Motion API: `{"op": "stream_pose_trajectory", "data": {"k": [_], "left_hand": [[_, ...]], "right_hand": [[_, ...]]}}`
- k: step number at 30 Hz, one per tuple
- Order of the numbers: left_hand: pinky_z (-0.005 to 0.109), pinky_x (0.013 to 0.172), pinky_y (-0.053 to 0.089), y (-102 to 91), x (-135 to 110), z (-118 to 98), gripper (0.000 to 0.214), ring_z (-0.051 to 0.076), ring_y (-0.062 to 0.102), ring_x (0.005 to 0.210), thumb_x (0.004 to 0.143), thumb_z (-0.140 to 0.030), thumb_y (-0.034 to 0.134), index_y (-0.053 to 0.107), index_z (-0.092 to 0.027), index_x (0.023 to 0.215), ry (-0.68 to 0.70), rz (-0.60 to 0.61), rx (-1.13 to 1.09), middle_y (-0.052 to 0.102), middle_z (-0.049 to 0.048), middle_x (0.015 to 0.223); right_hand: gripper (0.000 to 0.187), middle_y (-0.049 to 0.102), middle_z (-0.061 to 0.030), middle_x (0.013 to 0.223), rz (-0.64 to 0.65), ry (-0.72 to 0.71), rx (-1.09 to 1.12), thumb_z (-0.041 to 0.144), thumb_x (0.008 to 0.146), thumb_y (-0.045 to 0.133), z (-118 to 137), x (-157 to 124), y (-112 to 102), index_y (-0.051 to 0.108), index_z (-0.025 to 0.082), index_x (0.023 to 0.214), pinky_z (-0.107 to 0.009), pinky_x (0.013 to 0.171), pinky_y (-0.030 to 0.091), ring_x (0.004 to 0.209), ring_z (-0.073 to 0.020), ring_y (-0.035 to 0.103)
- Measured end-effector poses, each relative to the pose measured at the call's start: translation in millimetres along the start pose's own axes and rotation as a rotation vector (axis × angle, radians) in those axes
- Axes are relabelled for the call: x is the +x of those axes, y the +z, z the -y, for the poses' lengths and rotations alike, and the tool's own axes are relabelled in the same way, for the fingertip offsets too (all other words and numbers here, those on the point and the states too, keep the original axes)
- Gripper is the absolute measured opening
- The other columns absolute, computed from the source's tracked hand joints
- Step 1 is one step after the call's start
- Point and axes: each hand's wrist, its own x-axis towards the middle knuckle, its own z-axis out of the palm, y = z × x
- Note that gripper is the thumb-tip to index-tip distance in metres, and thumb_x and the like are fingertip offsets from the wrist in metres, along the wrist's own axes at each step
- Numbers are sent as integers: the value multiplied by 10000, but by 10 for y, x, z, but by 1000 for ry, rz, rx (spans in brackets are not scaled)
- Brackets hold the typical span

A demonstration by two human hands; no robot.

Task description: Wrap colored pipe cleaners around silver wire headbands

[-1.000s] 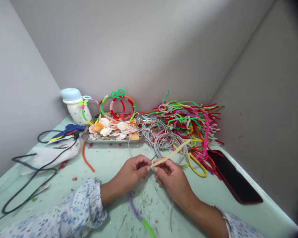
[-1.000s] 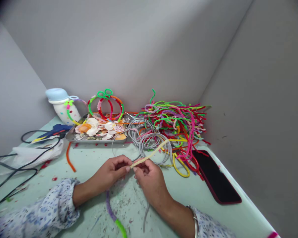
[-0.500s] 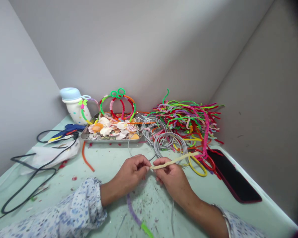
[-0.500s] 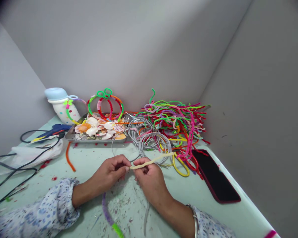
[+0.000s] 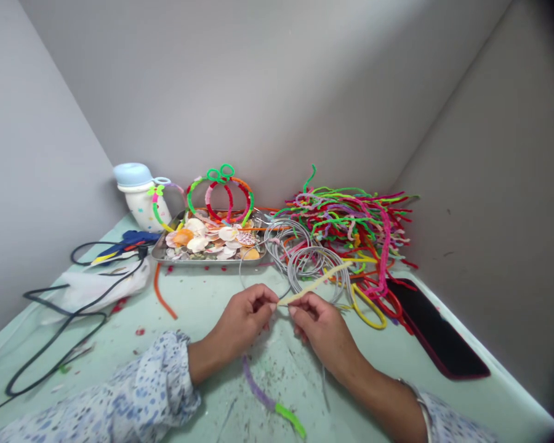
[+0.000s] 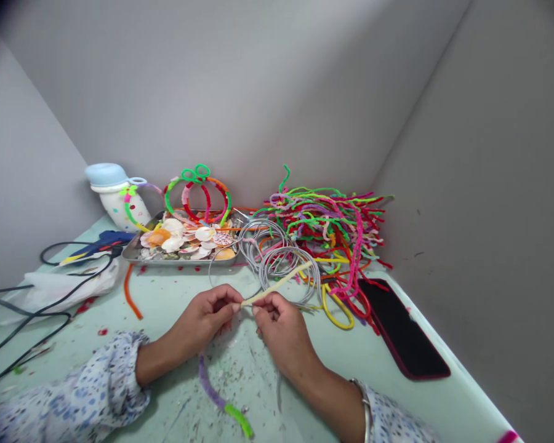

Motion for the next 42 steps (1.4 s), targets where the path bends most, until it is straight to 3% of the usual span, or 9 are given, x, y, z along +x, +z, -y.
{"op": "stream_pose_trajectory", "data": {"k": [5, 14, 24, 38, 42], "left_hand": [[192, 465, 313, 3, -34, -34, 103, 84, 417, 473, 816, -247, 551, 600, -157, 808, 17, 14, 86, 477, -58, 522], [204, 495, 323, -19, -57, -4, 104, 94, 428, 493, 840, -206, 501, 597, -166, 835, 93, 19, 239, 494, -52, 552], [218, 597, 379, 10, -60, 50, 89, 126, 494, 666, 784, -148, 561, 617, -174, 847, 238, -48, 409, 569, -4, 736], [204, 580, 364, -18, -59, 13, 120, 100, 499, 633, 768, -100, 554, 661, -153, 777, 234, -48, 362, 577, -8, 708], [191, 522, 355, -9, -45, 39, 73, 91, 473, 565, 804, -184, 570, 631, -151, 828, 128, -14, 221, 556, -23, 637]], "right_hand": [[138, 501, 50, 517, -44, 27, -33, 292, 743, 568, 12, -7, 1, 599, 166, 788, -227, 459, 346, 468, -114, 447], [132, 458, 74, 487, 4, 61, -14, 247, 740, 547, -33, 1, -16, 589, 188, 850, -209, 431, 311, 449, -104, 414], [154, 459, 76, 466, 5, 109, 33, 251, 717, 557, -23, 17, -17, 592, 179, 849, -204, 411, 288, 417, -90, 389], [143, 469, 77, 470, 35, 83, -39, 207, 698, 530, -29, 12, -31, 589, 190, 827, -194, 419, 318, 429, -89, 422], [153, 463, 79, 481, 27, 74, -10, 220, 721, 530, -32, 16, -32, 586, 186, 860, -197, 419, 311, 434, -90, 416]]}}
